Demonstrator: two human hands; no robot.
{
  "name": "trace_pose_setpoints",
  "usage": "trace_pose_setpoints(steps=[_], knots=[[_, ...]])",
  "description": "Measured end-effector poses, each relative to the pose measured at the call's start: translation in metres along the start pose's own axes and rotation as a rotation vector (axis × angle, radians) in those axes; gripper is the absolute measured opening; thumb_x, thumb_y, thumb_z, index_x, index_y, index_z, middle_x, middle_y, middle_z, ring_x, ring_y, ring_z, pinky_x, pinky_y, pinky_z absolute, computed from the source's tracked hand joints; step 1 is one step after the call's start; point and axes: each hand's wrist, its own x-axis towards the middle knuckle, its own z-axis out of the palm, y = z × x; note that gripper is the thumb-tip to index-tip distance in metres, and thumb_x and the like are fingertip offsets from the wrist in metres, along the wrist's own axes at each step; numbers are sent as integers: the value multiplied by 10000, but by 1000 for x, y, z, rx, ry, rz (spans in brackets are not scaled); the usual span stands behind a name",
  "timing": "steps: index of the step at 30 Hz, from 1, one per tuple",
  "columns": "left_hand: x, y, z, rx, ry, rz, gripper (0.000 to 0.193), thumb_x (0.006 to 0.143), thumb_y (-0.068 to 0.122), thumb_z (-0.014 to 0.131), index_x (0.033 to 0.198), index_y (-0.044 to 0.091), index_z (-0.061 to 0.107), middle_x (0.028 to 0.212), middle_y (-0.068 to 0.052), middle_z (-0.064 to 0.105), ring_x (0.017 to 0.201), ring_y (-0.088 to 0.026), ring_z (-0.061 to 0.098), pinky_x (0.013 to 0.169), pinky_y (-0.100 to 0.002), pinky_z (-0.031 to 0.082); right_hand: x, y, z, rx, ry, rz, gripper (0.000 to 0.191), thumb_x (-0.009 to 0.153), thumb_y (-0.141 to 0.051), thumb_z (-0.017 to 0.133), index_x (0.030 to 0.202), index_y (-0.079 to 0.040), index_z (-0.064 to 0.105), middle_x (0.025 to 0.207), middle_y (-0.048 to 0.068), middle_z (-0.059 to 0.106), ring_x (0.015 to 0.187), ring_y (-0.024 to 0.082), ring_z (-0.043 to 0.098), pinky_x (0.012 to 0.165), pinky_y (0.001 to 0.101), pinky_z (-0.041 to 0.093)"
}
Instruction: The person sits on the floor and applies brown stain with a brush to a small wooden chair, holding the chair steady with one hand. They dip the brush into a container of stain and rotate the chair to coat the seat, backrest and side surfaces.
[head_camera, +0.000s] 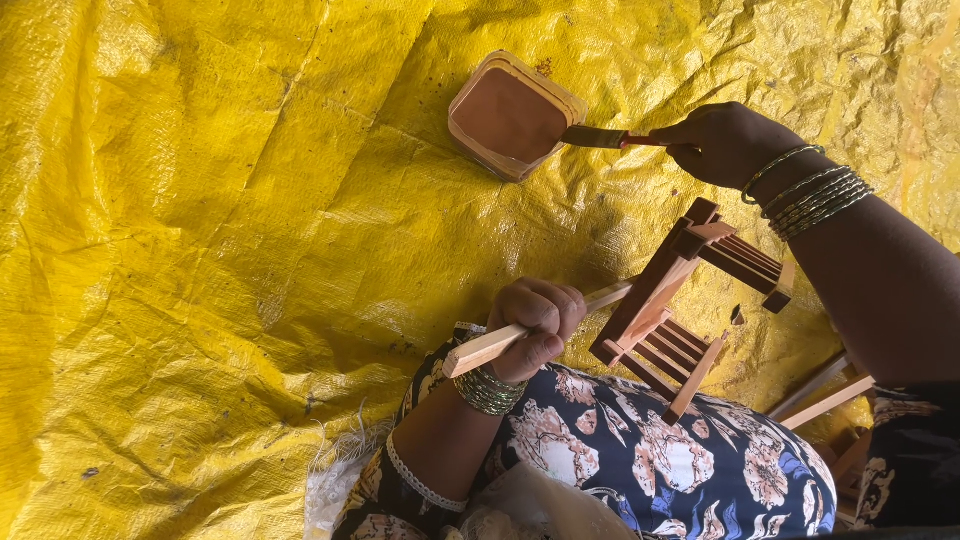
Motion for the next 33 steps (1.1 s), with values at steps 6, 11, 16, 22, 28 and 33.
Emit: trace_pose_setpoints(steps=[6,11,16,22,28,33], knots=[[-1,-1,-2,-12,-19,0,513,951,350,739,620,116,425,592,-24,487,536,-144,417,539,-329,340,-2,-2,-8,1,95,-94,348,970,-221,626,1299,-193,735,835,114,691,745,284,686,711,411,594],[-1,-1,-2,3,-26,-7,509,959,352,736,633,116,424,615,-27,497,560,-147,440,554,-329,366,-1,-8,-11,75,268,-107,304,1061,-243,605,1331,-154,712,915,138,701,751,288,688,682,412,581],[0,-2,-2,-11,-20,-2,510,958,339,738,628,122,416,609,-25,500,556,-141,442,547,-324,363,8,-22,-5,94,121,23,314,1027,-265,621,1307,-165,722,796,148,719,645,292,691,615,413,575],[-1,-3,-1,-9,-8,2,509,955,341,740,626,121,419,604,-27,503,554,-141,440,546,-319,357,12,-23,-4,145,120,22,314,1024,-255,605,1311,-202,719,771,117,726,585,256,682,566,393,562],[-1,-4,-1,-2,2,18,518,967,346,736,631,122,410,608,-27,497,557,-154,436,556,-331,361,13,-19,2,112,103,19,321,1041,-255,607,1346,-223,702,829,122,733,643,268,689,609,413,568],[-5,-15,-8,-13,21,61,489,958,340,734,622,137,442,583,-10,512,528,-133,434,550,-327,381,11,-18,-2,178,3,69,357,1028,-222,613,1377,-233,686,787,124,729,626,249,687,628,396,571]])
